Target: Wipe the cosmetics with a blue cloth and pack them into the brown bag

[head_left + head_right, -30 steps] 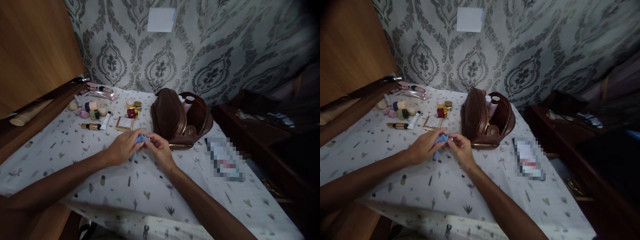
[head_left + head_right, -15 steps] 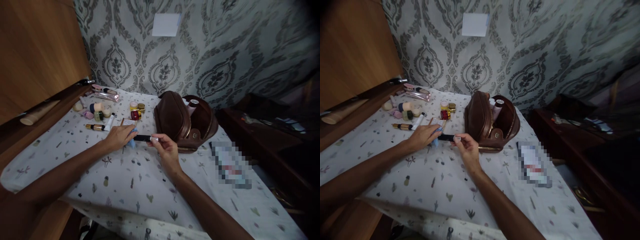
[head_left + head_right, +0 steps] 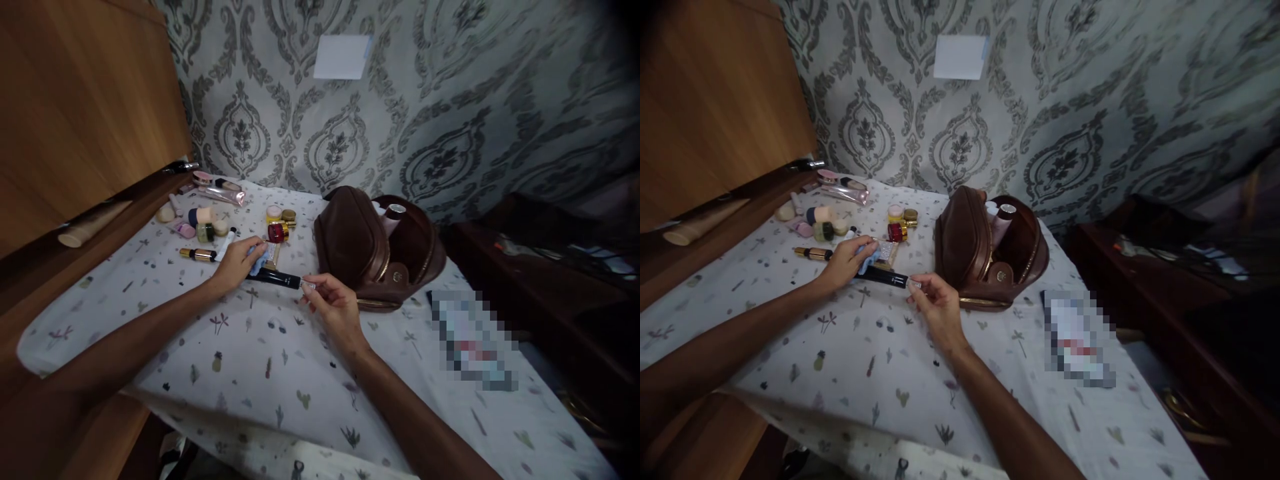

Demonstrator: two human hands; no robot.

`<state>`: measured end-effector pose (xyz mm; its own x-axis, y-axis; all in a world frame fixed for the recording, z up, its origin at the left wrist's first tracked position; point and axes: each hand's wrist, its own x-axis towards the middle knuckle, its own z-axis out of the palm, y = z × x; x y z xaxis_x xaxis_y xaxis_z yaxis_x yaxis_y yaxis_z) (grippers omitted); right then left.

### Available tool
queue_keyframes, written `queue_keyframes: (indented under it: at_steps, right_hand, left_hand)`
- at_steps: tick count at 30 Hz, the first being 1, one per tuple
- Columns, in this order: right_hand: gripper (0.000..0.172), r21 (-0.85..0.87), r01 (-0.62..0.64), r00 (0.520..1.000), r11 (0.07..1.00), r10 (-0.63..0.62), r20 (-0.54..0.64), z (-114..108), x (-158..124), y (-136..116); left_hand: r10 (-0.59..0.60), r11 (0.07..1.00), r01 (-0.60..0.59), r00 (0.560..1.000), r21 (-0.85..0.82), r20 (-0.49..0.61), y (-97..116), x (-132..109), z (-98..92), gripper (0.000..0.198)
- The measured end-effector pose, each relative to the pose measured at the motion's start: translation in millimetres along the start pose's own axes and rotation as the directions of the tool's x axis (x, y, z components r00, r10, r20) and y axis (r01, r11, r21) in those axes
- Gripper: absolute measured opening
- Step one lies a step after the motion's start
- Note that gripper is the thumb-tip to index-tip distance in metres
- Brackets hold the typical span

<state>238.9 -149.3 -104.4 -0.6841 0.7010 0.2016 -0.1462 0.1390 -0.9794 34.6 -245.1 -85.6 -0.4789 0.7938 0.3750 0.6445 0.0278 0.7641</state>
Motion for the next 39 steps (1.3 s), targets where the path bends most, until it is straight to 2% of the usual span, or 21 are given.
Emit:
queue_keyframes:
  at_steps: [5,7,9,11,13,15,17,18,20,23,25,28,30,34,39]
  right_hand:
    - [0.036,0.019,-0.015,0.999,1.000,0.016,-0.044,0.6,0.5,1.4]
    - [0.038,0.039,-0.038,0.997,0.999,0.041,-0.062,0.8,0.8,1.9]
    - [0.040,0.055,-0.068,0.994,0.996,0.072,-0.081,1.0,0.9,2.3]
    - [0.043,0.073,-0.088,0.991,0.993,0.095,-0.093,1.5,0.8,2.7]
    - [0.046,0.089,-0.104,0.990,0.991,0.112,-0.086,2.5,0.3,2.9]
    - [0.046,0.095,-0.118,0.991,0.989,0.124,-0.058,3.9,-0.5,2.6]
    - [0.046,0.102,-0.129,0.991,0.986,0.132,-0.025,5.3,-1.5,1.7]
    - [0.046,0.107,-0.135,0.991,0.985,0.137,-0.011,5.8,-2.1,1.0]
    - [0.046,0.124,-0.153,0.988,0.980,0.155,0.000,6.4,-3.3,-0.4]
    - [0.049,0.143,-0.193,0.981,0.971,0.194,0.003,6.3,-4.2,-1.7]
    - [0.049,0.138,-0.203,0.979,0.969,0.203,0.013,5.8,-4.0,-2.1]
    - [0.048,0.111,-0.176,0.984,0.978,0.173,0.036,5.1,-3.1,-2.6]
    - [0.045,0.094,-0.142,0.989,0.985,0.137,0.061,5.0,-2.8,-3.4]
    - [0.042,0.089,-0.088,0.989,0.992,0.076,0.123,6.0,-3.9,-4.3]
    - [0.038,0.121,-0.074,0.989,0.990,0.057,0.139,7.4,-4.2,-0.9]
  left_hand:
    - [-0.101,0.984,0.074,0.981,-0.163,-0.167,-16.0,5.0,4.0,0.030]
    - [-0.104,0.985,0.068,0.965,-0.156,-0.239,-18.6,5.4,3.7,0.026]
    - [-0.024,0.999,0.010,0.957,-0.047,-0.289,-15.3,2.5,2.5,0.023]
    - [0.146,0.986,-0.116,0.947,0.121,-0.286,-7.0,-4.1,2.7,0.022]
    - [0.390,0.900,-0.327,0.900,0.288,-0.195,3.1,-13.3,6.5,0.023]
    - [0.617,0.723,-0.561,0.787,0.403,-0.013,11.4,-23.0,14.1,0.026]
    - [0.709,0.532,-0.702,0.675,0.474,0.203,16.1,-30.6,23.0,0.030]
    - [0.700,0.461,-0.727,0.650,0.508,0.296,16.8,-33.0,26.7,0.032]
    - [0.625,0.381,-0.719,0.663,0.581,0.412,15.6,-34.5,31.0,0.032]
    - [0.554,0.370,-0.679,0.709,0.634,0.436,10.0,-31.3,29.6,0.025]
    - [0.558,0.379,-0.679,0.710,0.628,0.430,6.2,-28.8,26.8,0.024]
    - [0.585,0.383,-0.702,0.687,0.600,0.431,1.4,-27.4,24.2,0.030]
    - [0.576,0.414,-0.712,0.688,0.567,0.442,-1.5,-27.8,23.8,0.036]
    - [0.490,0.518,-0.667,0.745,0.535,0.453,-5.9,-28.7,23.7,0.046]
    - [0.492,0.639,-0.635,0.771,0.434,0.405,-3.1,-28.5,23.9,0.043]
